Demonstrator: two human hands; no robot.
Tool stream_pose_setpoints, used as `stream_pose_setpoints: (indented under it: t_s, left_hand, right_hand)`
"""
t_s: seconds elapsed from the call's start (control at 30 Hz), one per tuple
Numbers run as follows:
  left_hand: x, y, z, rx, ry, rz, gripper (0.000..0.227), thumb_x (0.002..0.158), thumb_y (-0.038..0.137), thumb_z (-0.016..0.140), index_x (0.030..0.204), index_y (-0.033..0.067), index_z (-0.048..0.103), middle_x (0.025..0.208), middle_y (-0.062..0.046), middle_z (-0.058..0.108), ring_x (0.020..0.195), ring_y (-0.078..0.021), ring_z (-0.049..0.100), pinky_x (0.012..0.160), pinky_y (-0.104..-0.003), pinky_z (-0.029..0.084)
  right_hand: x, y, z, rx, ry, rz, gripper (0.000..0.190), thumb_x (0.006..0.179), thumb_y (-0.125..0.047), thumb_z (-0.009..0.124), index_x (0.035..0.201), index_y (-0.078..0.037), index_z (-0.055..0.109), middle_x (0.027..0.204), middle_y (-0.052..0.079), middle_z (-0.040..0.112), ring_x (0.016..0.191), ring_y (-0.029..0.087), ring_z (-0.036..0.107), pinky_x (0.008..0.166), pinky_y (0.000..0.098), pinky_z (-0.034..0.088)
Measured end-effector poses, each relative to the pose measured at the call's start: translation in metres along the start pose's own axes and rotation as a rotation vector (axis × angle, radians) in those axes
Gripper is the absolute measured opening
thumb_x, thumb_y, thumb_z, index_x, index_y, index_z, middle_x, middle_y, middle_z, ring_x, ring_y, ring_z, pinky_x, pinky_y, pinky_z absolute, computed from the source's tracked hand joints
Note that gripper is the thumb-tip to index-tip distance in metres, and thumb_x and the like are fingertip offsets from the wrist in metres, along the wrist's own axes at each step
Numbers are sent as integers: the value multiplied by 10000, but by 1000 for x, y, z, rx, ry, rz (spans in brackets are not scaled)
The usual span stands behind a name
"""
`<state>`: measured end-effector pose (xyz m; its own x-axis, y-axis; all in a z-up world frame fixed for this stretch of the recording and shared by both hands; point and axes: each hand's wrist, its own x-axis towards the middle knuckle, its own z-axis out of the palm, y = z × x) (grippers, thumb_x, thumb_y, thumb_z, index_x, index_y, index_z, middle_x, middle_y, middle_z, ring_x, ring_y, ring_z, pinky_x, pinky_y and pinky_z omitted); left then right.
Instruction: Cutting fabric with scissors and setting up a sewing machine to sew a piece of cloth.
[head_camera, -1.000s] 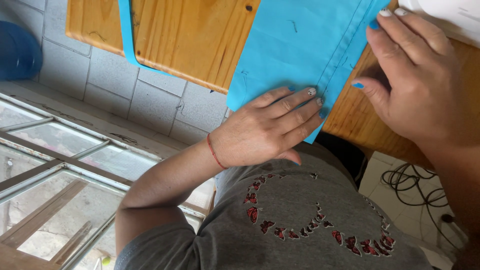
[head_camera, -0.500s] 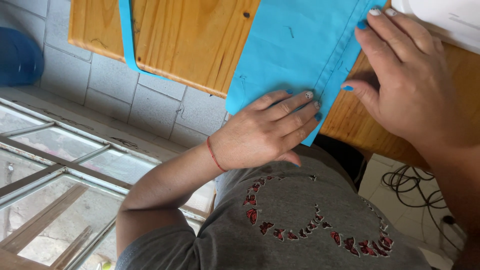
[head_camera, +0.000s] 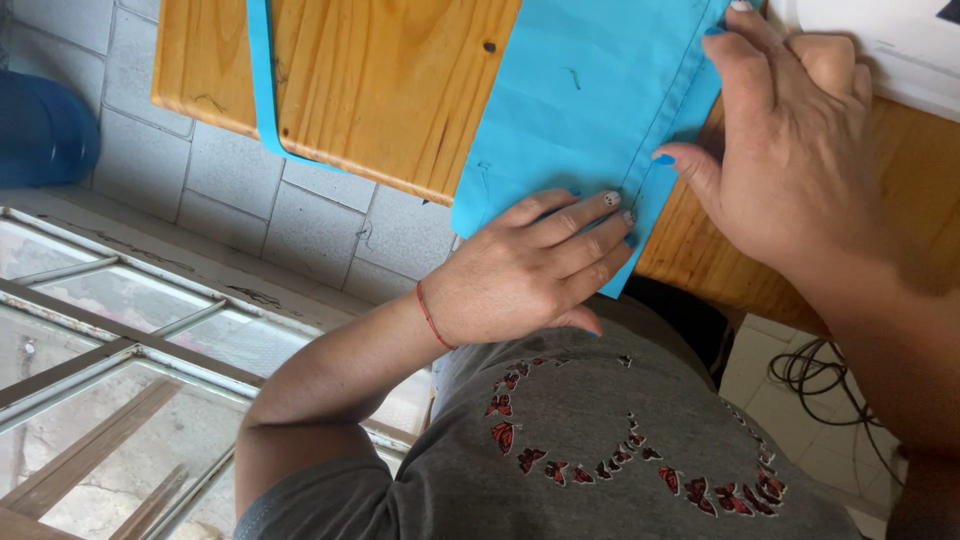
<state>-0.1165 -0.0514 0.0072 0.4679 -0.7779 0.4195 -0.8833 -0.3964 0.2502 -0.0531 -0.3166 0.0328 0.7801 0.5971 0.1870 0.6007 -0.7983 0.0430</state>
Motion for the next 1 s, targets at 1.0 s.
stream_pose_setpoints:
  t_s: [1.0]
  left_hand:
    - [2,10,0,289,-18,31,289,1127,241,542,1411,201,580,1443,-37,594,1367,-225,547,1108,-442,433]
  right_hand:
    - [9,10,-7,135,-68,113,299,1066,15,650,1334,0,518,1131,169,696,713,388,686,514,521,508]
